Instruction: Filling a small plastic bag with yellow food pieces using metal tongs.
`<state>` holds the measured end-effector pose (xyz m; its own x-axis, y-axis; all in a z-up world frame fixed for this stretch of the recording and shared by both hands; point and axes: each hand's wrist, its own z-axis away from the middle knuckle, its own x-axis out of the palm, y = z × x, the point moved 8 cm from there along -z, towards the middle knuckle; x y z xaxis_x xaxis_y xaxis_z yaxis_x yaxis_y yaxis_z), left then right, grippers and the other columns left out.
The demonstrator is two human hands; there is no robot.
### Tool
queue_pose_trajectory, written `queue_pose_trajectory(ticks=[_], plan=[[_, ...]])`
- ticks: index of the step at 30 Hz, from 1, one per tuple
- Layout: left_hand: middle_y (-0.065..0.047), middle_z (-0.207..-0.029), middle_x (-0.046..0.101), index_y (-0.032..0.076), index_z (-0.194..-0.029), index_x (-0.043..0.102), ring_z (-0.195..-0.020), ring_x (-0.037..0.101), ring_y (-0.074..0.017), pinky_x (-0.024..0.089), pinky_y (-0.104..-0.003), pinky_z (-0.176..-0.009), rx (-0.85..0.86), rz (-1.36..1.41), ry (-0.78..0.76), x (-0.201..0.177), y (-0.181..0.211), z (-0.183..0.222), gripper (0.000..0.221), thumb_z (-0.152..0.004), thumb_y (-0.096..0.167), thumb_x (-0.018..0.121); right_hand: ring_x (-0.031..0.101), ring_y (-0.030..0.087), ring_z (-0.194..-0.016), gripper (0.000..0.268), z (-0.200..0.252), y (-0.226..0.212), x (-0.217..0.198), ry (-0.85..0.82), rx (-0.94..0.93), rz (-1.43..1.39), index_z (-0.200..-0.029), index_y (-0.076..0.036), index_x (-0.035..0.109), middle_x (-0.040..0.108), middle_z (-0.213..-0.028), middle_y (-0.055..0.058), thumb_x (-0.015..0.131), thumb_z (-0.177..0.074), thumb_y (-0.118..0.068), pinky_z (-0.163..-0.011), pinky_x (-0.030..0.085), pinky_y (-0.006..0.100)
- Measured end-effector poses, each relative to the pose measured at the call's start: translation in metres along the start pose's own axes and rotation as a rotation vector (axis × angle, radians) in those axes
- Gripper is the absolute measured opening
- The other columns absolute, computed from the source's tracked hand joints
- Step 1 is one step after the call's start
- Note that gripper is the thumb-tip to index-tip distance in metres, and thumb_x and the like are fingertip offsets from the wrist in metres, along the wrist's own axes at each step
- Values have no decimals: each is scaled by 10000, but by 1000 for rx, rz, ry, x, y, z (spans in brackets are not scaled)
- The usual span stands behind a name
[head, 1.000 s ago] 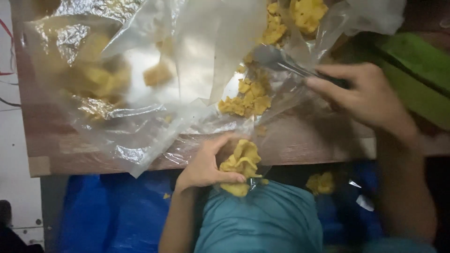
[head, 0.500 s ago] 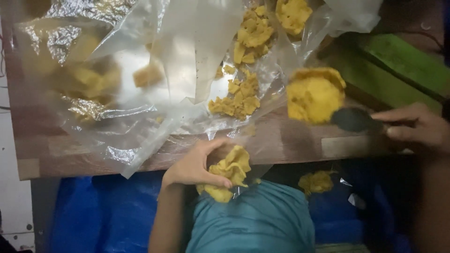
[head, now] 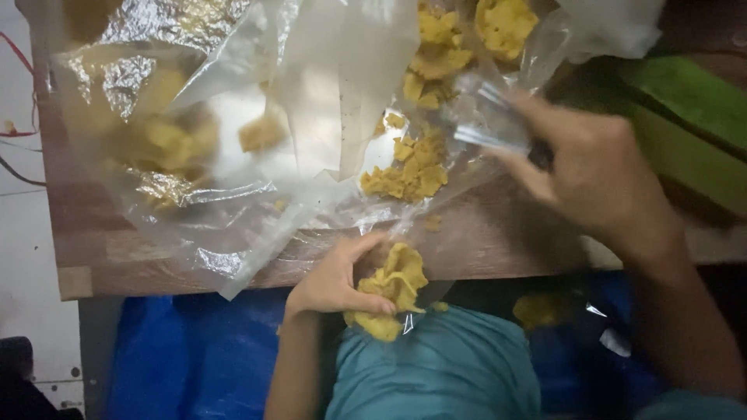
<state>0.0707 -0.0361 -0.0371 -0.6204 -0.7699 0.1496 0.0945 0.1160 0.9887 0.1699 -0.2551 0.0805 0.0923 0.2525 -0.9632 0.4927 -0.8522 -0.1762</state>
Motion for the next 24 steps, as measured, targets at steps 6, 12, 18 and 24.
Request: queue_pose_trajectory(ticks=[6, 12, 18, 24], plan=[[-37, -924, 706, -47, -1281, 623, -737, 599, -110, 504, -238, -713, -41, 27, -37, 1, 1, 0, 707, -648, 116, 893, 594, 223, -492, 614, 4, 7, 22, -209, 105, 43, -1471, -60, 634, 717, -840, 138, 769, -919, -293, -454, 496, 340], [-43, -982, 736, 1, -1295, 635, -791, 639, -118, 544, -249, -772, -49, 19, -68, 2, 12, -2, 722, -639, 135, 902, 644, 230, -447, 780, 44, 25, 32, -340, 66, 41, -1439, -48, 600, 754, -974, 190, 799, -753, -360, -384, 556, 318], [-46, -1029, 732, 0, -1286, 637, -818, 637, -137, 538, -273, -798, -26, -24, -50, -2, 3, 1, 757, -620, 229, 914, 737, 228, -499, 784, 60, 4, 67, -418, 181, 8, -1474, -96, 526, 754, -1111, 162, 776, -783, -368, -444, 649, 350], [-67, -1034, 720, -49, -1326, 600, -806, 614, -111, 518, -238, -759, 28, 244, -56, -2, 4, 4, 723, -682, 109, 888, 701, 229, -627, 535, 60, -17, 64, -39, 129, -80, -1331, 42, 668, 761, -1059, 212, 789, -844, -146, -532, 566, 330]])
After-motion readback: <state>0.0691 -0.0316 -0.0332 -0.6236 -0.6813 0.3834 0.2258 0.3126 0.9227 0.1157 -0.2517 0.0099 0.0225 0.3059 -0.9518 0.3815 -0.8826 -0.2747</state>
